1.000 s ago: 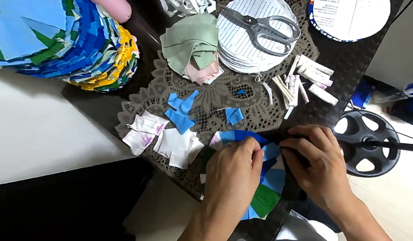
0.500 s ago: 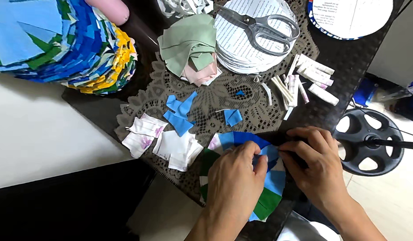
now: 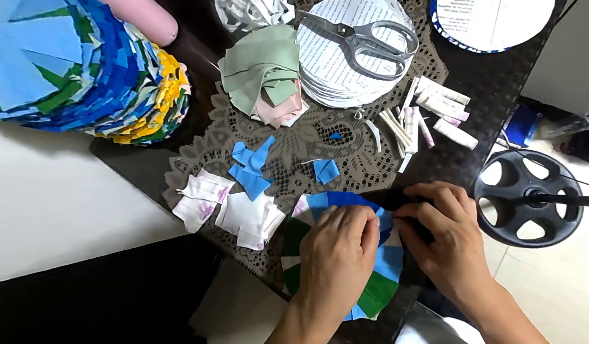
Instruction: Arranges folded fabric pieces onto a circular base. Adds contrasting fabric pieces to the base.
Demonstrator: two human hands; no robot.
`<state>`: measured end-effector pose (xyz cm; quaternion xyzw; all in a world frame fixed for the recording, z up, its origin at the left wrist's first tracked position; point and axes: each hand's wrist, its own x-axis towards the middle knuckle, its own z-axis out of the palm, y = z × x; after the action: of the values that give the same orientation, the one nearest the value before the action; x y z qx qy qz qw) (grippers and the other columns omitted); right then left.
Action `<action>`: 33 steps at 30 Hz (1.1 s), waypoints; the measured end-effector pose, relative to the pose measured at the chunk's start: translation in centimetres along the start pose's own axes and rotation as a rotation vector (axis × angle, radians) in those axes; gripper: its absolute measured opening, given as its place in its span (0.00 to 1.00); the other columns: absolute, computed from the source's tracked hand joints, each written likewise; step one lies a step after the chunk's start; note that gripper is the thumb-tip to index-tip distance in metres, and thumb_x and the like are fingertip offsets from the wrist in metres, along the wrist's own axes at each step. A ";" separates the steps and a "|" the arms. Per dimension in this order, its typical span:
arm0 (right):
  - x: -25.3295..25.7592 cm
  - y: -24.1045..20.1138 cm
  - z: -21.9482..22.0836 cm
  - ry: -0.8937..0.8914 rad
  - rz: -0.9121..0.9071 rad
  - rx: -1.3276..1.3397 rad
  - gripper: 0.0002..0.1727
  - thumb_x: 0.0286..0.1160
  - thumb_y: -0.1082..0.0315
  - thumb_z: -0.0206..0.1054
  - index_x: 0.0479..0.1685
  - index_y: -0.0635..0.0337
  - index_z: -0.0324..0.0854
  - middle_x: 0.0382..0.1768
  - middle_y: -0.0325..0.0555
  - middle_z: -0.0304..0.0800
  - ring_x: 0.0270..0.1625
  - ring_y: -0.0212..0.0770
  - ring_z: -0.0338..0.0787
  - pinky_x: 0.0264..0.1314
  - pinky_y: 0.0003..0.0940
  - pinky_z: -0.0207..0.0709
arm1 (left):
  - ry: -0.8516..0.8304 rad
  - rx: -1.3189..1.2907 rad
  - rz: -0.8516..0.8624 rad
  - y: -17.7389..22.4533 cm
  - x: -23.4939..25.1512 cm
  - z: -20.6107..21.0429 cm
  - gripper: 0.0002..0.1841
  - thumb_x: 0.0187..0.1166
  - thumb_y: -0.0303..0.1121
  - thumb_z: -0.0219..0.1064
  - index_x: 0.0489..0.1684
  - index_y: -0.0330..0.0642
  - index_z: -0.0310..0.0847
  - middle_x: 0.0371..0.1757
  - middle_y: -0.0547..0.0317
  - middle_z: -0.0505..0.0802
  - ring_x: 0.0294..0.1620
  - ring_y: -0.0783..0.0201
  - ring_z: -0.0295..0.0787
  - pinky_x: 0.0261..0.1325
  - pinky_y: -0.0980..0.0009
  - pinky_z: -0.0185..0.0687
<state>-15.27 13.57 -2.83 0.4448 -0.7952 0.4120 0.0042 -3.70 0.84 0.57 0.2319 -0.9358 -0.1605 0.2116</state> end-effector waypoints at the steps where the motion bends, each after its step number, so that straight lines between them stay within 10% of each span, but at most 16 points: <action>1: 0.0 0.0 0.0 -0.001 0.000 -0.001 0.09 0.76 0.60 0.67 0.35 0.47 0.92 0.54 0.43 0.93 0.64 0.46 0.84 0.63 0.44 0.68 | 0.001 0.009 -0.004 0.0 0.0 0.1 0.08 0.74 0.33 0.65 0.28 0.44 0.88 0.20 0.64 0.86 0.23 0.70 0.79 0.31 0.76 0.74; 25: 1.1 -0.5 0.1 -0.055 -0.064 0.001 0.13 0.76 0.67 0.61 0.40 0.45 0.94 0.56 0.45 0.92 0.68 0.51 0.83 0.64 0.53 0.68 | -0.122 0.078 -0.204 -0.9 -2.1 -3.2 0.11 0.70 0.30 0.62 0.44 0.43 0.89 0.35 0.59 0.90 0.29 0.68 0.82 0.30 0.74 0.76; 29: 1.3 0.4 -1.3 0.065 0.078 0.392 0.11 0.78 0.71 0.61 0.44 0.55 0.91 0.56 0.40 0.89 0.61 0.30 0.85 0.61 0.27 0.81 | -0.050 0.015 -0.041 -0.9 -2.5 -2.9 0.14 0.80 0.33 0.57 0.53 0.44 0.90 0.61 0.48 0.93 0.64 0.51 0.87 0.61 0.56 0.80; 33: 1.8 1.0 -1.9 0.153 0.140 0.531 0.13 0.78 0.74 0.59 0.51 0.54 0.88 0.56 0.32 0.87 0.57 0.25 0.87 0.57 0.21 0.84 | -0.224 0.062 0.160 -0.9 -3.6 -1.3 0.36 0.88 0.63 0.43 0.84 0.48 0.72 0.86 0.51 0.76 0.90 0.42 0.62 0.86 0.33 0.47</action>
<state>-17.76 13.87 -1.60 0.3421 -0.6854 0.6377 -0.0811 0.15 1.65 0.18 0.1435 -0.9735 -0.1391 0.1108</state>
